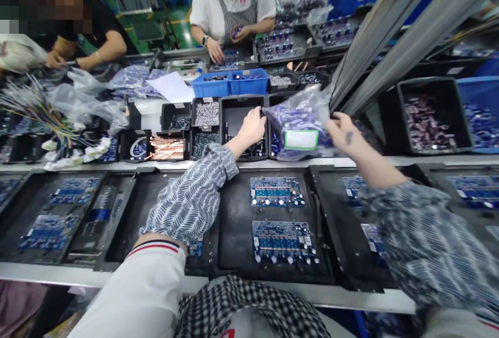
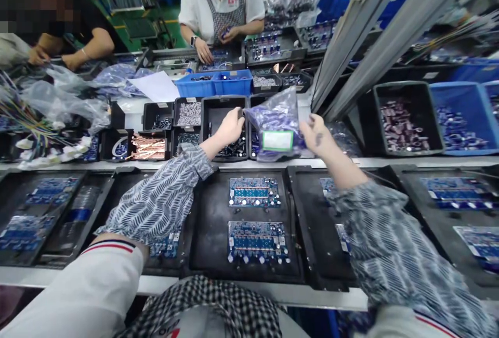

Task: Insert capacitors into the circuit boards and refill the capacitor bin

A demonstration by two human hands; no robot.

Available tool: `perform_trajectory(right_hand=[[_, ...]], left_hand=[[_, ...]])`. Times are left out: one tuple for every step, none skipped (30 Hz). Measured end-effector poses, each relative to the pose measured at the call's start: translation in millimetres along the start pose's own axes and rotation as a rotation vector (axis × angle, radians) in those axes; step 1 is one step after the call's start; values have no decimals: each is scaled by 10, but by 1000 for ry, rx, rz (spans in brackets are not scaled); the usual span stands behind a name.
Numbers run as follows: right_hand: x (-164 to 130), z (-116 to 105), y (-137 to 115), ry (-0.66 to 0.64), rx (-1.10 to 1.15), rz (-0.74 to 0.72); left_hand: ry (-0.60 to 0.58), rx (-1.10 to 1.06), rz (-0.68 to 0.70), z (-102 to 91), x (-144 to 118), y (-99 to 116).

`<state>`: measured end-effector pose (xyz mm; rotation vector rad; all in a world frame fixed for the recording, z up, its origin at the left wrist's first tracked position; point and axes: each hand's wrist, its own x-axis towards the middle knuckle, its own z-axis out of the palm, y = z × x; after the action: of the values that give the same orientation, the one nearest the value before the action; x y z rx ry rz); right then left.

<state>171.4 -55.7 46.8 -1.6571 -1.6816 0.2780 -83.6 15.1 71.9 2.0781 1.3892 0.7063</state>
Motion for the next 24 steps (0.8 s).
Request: perform_trajectory(right_hand=[[105, 148, 18, 10, -16, -5], [163, 291, 8, 4, -69, -19], [186, 424, -21, -18, -118, -47], [188, 545, -59, -49, -172, -63], [184, 649, -98, -80, -223, -65], [188, 730, -128, -103, -263, -52], [211, 785, -146, -113, -284, -26], [259, 811, -149, -107, -291, 3], [337, 806, -139, -86, -286, 28], [443, 771, -119, -57, -278, 48], [574, 711, -95, -7, -255, 72], [721, 628, -73, 58, -218, 97], [876, 530, -58, 122, -180, 117], [1026, 423, -55, 208, -109, 137], [1162, 315, -69, 260, -78, 144], [1275, 212, -100, 289, -56, 138], [1359, 121, -150, 301, -35, 116], [1414, 45, -216, 287, -38, 86], [1443, -13, -296, 260, -57, 51], [1451, -56, -382, 230, -93, 21], [1447, -84, -468, 199, -140, 0], [1439, -104, -547, 169, -191, -10], [1435, -119, -614, 143, -233, -14], [1438, -133, -667, 118, -259, -14]], left_hand=[[-3, 82, 7, 111, 30, -25], [0, 147, 44, 212, 19, -36], [3, 198, 94, 305, -18, -32], [2, 242, 139, 392, -64, -18], [0, 284, 172, 472, -109, 2], [-6, 331, 194, 542, -145, 24], [-20, 381, 207, 599, -168, 40], [-35, 433, 215, 641, -181, 50], [-49, 481, 219, 668, -185, 49], [-60, 524, 224, 682, -185, 40], [-67, 562, 232, 683, -183, 25], [-72, 595, 240, 677, -182, 7], [-77, 625, 246, 668, -182, -11], [-81, 652, 249, 658, -184, -25], [-89, 675, 247, 651, -187, -33], [-95, 693, 242, 649, -190, -35], [-102, 706, 235, 650, -193, -31], [-109, 713, 230, 653, -196, -23], [-117, 715, 228, 657, -198, -12], [-126, 710, 227, 658, -200, 0], [-133, 698, 228, 653, -201, 10], [-139, 677, 229, 639, -199, 17], [-147, 647, 234, 614, -192, 20], [-157, 609, 240, 577, -178, 19]])
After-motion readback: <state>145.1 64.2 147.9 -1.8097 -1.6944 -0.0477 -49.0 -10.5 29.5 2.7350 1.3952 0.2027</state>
